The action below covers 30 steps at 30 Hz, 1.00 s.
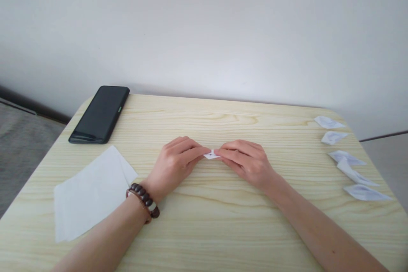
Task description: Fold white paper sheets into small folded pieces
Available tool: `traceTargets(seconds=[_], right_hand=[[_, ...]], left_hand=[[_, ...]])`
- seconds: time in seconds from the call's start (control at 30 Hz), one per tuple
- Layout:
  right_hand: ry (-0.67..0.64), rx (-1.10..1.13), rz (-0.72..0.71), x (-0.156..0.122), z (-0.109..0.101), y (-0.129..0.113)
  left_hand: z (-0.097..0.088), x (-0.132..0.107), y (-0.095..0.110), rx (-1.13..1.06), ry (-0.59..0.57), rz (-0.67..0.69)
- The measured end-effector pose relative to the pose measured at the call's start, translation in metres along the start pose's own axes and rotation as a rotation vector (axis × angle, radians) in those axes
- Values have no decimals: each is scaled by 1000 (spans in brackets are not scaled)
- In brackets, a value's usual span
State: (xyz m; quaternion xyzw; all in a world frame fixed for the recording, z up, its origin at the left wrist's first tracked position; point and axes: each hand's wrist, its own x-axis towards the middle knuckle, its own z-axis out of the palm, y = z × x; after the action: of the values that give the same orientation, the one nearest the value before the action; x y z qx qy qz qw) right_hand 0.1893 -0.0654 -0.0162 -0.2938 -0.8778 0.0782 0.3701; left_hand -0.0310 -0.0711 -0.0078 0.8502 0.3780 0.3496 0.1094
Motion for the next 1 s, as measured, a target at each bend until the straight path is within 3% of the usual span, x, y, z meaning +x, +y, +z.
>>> traceTargets(seconds=[0.63, 1.0], right_hand=[[38, 41, 116, -2, -3, 1], [31, 18, 114, -3, -2, 4]], left_hand=[[1, 4, 5, -101, 23, -149], [5, 2, 3, -101, 15, -150]])
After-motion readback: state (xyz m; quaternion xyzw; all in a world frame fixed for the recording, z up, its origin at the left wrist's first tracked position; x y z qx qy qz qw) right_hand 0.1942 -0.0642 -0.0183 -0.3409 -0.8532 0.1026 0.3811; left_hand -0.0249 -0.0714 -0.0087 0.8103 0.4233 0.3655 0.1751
